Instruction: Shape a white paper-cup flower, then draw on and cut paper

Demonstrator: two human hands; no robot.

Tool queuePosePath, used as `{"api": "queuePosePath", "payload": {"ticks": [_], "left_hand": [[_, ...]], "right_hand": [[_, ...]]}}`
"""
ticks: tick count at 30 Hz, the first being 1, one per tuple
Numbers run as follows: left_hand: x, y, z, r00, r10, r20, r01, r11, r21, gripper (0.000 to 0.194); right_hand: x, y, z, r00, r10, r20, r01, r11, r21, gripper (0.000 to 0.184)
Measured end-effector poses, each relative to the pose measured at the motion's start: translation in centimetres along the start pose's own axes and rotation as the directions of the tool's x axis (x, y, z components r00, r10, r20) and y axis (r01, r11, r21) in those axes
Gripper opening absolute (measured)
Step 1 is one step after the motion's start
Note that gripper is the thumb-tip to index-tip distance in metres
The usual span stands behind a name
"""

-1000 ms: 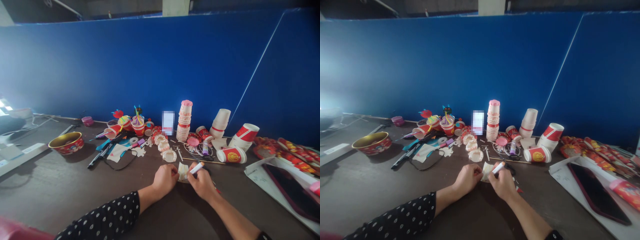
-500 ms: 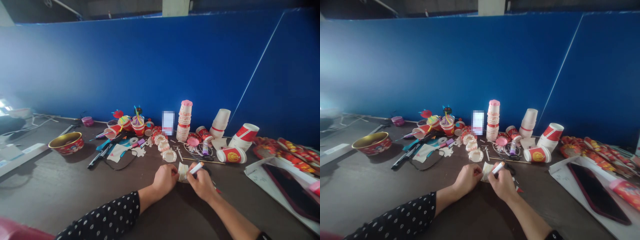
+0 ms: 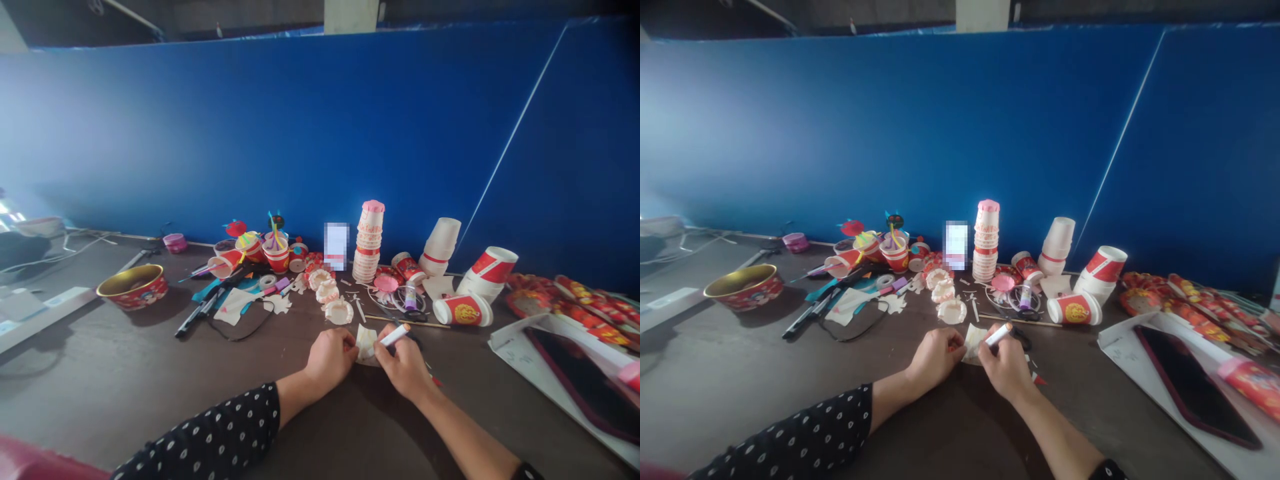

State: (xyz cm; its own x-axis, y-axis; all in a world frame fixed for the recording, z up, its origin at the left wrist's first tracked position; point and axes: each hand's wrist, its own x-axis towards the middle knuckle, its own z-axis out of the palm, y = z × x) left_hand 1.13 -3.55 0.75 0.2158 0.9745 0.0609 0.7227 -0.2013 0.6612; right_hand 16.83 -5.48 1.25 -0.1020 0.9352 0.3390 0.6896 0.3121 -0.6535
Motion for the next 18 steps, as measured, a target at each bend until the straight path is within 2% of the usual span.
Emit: {"api": "queuePosePath", "payload": {"ticks": [18], "left_hand": [[0.02, 0.02, -0.03, 1.0, 0.002, -0.004, -0.002, 1.0, 0.001, 0.016]], "right_hand": [[-0.04, -0.3, -0.09, 1.0, -0.008, 0.024, 0.009, 0.999, -0.036, 0.016]]}}
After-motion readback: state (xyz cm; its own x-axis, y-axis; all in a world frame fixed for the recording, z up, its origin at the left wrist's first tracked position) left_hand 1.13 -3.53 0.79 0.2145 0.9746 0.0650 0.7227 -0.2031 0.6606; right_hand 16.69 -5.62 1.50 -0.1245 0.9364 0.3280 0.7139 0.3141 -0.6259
